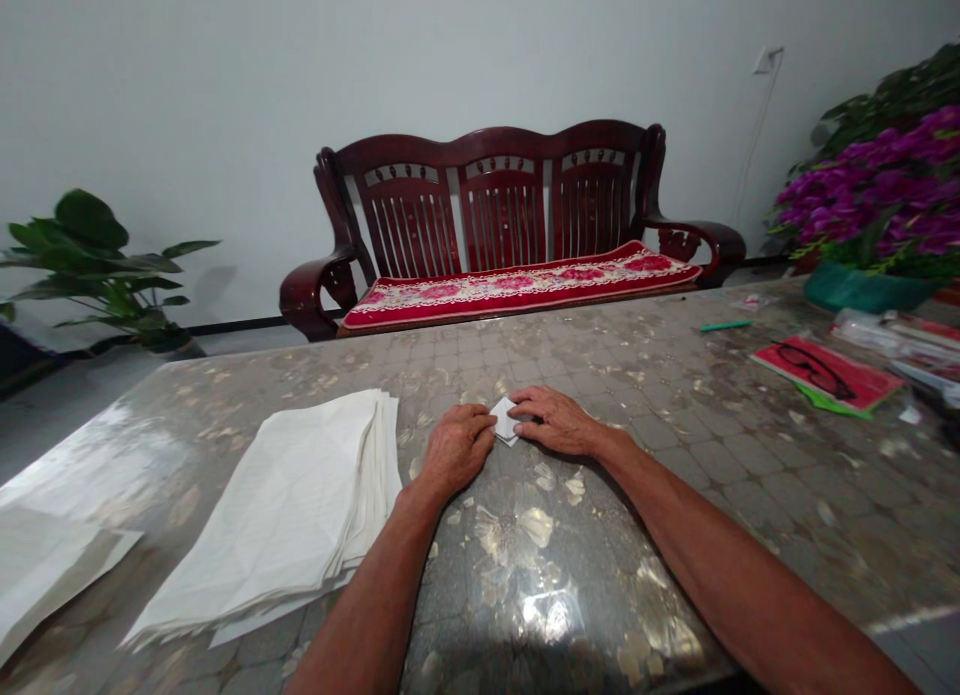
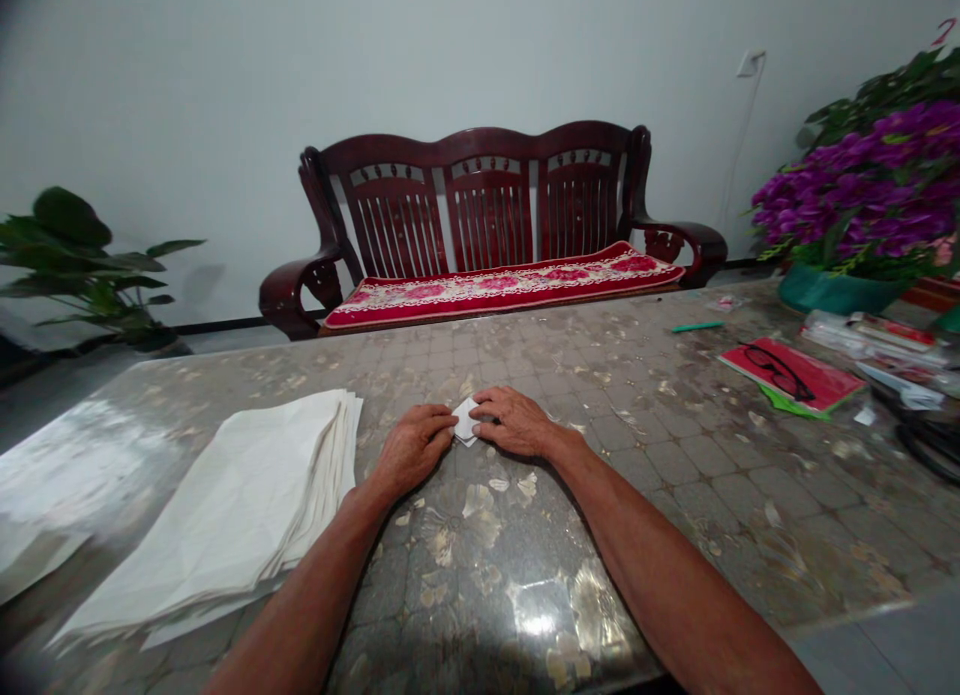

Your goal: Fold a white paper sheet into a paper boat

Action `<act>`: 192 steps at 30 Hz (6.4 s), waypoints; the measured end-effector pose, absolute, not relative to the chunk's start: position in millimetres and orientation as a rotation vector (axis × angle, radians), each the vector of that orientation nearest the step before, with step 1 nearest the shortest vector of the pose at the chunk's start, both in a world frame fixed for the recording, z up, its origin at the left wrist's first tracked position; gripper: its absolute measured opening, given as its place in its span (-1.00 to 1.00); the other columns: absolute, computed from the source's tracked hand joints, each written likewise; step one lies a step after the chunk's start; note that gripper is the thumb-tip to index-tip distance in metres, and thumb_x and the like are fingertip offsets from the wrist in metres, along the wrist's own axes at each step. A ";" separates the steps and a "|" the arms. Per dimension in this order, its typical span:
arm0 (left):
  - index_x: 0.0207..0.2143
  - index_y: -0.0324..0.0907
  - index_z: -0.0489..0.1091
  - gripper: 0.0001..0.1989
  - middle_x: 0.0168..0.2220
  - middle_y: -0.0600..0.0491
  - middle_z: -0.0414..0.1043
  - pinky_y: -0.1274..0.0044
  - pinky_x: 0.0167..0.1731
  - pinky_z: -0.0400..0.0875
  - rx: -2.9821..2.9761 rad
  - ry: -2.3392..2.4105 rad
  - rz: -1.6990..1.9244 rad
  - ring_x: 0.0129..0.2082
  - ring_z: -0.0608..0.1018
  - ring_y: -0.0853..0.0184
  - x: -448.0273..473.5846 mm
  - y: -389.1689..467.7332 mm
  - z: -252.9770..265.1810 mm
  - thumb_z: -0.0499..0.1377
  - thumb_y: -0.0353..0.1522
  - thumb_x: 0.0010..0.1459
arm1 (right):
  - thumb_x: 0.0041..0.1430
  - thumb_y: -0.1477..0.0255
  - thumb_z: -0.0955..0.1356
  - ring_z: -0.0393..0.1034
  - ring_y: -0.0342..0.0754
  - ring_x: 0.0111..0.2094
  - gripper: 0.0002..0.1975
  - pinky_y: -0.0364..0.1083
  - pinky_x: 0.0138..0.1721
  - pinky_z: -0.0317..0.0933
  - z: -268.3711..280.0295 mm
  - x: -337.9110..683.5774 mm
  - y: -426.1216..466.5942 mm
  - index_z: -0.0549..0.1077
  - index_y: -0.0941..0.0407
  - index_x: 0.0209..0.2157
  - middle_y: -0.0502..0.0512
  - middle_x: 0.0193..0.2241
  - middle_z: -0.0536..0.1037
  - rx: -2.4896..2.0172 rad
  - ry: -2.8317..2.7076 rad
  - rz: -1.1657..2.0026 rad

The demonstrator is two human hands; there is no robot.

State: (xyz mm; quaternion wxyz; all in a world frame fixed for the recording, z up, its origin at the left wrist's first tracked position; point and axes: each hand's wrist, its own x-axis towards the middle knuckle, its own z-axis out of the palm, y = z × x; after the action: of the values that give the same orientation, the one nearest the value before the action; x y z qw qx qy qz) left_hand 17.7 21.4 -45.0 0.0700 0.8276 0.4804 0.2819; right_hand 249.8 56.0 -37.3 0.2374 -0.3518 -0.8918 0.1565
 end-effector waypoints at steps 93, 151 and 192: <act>0.06 -0.16 0.44 -0.70 0.11 -0.07 0.46 0.28 0.14 0.36 2.701 1.309 0.634 0.09 0.43 0.15 43.7 -7.3 -38.7 0.04 -0.33 0.37 | 0.15 0.30 0.42 0.42 -0.07 -0.26 -0.83 -0.13 -0.26 0.19 -34.2 211.7 59.3 0.49 0.08 -0.25 0.07 -0.20 0.53 -1.713 -2.018 0.402; 0.31 -0.15 0.22 -0.46 0.34 -0.08 0.24 0.13 0.31 0.15 2.765 1.372 0.397 0.36 0.23 0.00 32.4 -24.6 -45.1 0.01 -0.11 0.38 | 0.17 0.02 0.40 0.36 0.08 -0.07 -0.58 0.01 -0.04 0.17 -39.6 209.1 72.8 0.50 0.08 -0.18 0.15 -0.14 0.50 -1.735 -2.160 0.153; 0.11 -0.07 0.40 -0.58 0.26 -0.09 0.30 0.07 0.30 0.07 2.704 1.253 0.428 0.27 0.32 0.04 27.4 -10.9 -31.0 0.19 -0.14 0.26 | 0.32 0.21 0.32 0.39 -0.01 -0.13 -0.76 -0.07 -0.08 0.21 -40.5 207.6 78.5 0.51 0.06 -0.15 0.12 -0.12 0.49 -1.725 -2.137 0.182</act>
State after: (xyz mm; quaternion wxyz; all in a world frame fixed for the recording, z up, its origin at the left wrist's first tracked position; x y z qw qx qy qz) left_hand 27.4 -10.9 -31.0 0.0656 0.8962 0.4152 0.1417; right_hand 207.6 78.5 -40.5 0.1934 -0.6148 -0.7618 0.0648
